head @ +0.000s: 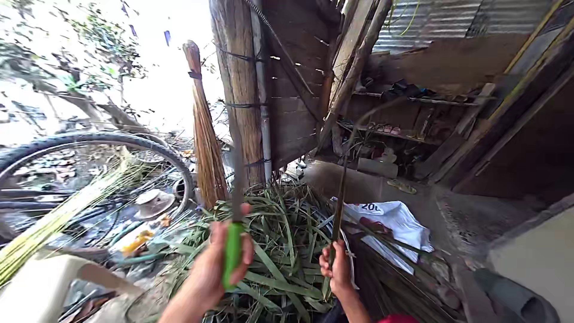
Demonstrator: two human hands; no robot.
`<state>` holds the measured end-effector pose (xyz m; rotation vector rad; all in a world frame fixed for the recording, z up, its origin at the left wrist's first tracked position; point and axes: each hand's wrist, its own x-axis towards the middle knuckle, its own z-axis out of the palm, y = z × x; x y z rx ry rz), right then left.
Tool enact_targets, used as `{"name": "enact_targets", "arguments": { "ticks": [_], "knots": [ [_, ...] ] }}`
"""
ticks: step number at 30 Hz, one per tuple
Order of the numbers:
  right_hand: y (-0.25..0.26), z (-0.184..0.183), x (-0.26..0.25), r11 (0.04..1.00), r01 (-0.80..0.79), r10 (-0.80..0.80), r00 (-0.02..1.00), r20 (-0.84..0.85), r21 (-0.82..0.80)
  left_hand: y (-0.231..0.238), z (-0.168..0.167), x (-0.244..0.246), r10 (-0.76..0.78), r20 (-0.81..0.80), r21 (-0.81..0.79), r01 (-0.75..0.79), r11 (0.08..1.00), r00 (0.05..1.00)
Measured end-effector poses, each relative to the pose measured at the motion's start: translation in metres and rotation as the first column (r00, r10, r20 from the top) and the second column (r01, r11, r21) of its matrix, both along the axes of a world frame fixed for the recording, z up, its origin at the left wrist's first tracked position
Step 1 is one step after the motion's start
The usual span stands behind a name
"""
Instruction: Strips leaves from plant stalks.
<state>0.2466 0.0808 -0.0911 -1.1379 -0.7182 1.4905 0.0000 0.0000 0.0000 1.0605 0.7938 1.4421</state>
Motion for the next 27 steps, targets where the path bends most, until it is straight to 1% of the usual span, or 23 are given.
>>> {"name": "enact_targets", "arguments": {
  "ticks": [1,2,4,5,7,9,10,14,16,17,19,21,22,23,25,26,27],
  "knots": [
    [-0.003,-0.009,-0.009,1.000,-0.011,0.011,0.998,0.058,-0.001,0.005,-0.020,0.011,-0.017,-0.028,-0.060,0.015,0.998,0.999],
    [-0.004,-0.018,-0.015,0.999,-0.035,0.030,0.989,0.146,0.033,0.011,-0.039,0.022,-0.029,-0.037,-0.114,0.025,0.993,0.999],
    [-0.007,-0.033,-0.021,0.983,-0.123,0.071,0.938,0.340,0.137,0.019,-0.070,0.042,-0.045,-0.032,-0.191,0.038,0.981,0.998],
    [-0.010,-0.038,-0.024,0.969,-0.169,0.082,0.910,0.407,0.182,0.021,-0.082,0.051,-0.062,-0.050,-0.212,0.051,0.976,0.997],
    [-0.020,-0.045,-0.032,0.934,-0.197,0.038,0.885,0.465,0.298,0.023,-0.100,0.061,-0.114,-0.098,-0.213,0.091,0.973,0.989],
    [-0.026,-0.053,-0.038,0.892,-0.158,-0.064,0.883,0.464,0.424,0.026,-0.113,0.067,-0.160,-0.102,-0.205,0.137,0.969,0.982],
    [-0.027,-0.057,-0.038,0.880,-0.149,-0.080,0.889,0.451,0.450,0.028,-0.116,0.071,-0.162,-0.101,-0.217,0.137,0.966,0.982],
    [-0.029,-0.072,-0.040,0.922,-0.094,-0.055,0.928,0.368,0.376,0.034,-0.127,0.078,-0.116,-0.216,-0.323,0.041,0.946,0.969],
    [-0.034,-0.076,-0.039,0.939,-0.096,-0.031,0.933,0.359,0.330,0.035,-0.132,0.077,-0.159,-0.248,-0.334,0.069,0.940,0.956],
    [-0.035,-0.076,-0.041,0.942,-0.099,-0.027,0.930,0.366,0.321,0.035,-0.133,0.077,-0.193,-0.247,-0.334,0.104,0.937,0.950],
    [-0.038,-0.076,-0.044,0.928,-0.113,-0.051,0.906,0.421,0.355,0.036,-0.130,0.074,-0.257,-0.242,-0.339,0.167,0.926,0.935],
    [-0.040,-0.079,-0.042,0.903,-0.174,-0.043,0.874,0.484,0.394,0.034,-0.127,0.074,-0.247,-0.229,-0.367,0.151,0.918,0.942],
    [-0.041,-0.080,-0.040,0.897,-0.219,0.005,0.874,0.486,0.385,0.034,-0.128,0.074,-0.216,-0.227,-0.365,0.122,0.923,0.950],
    [-0.042,-0.081,-0.040,0.909,-0.237,0.060,0.889,0.455,0.343,0.034,-0.131,0.076,-0.175,-0.231,-0.344,0.088,0.935,0.957],
    [-0.047,-0.079,-0.045,0.959,-0.228,0.160,0.927,0.339,0.170,0.033,-0.134,0.080,-0.100,-0.274,-0.270,0.023,0.963,0.957],
    [-0.049,-0.079,-0.048,0.971,-0.220,0.185,0.940,0.288,0.094,0.032,-0.135,0.081,-0.079,-0.303,-0.231,0.007,0.973,0.950],
    [-0.051,-0.079,-0.049,0.974,-0.221,0.203,0.952,0.229,0.057,0.031,-0.136,0.081,-0.070,-0.328,-0.201,0.003,0.980,0.942]
  ]
}}
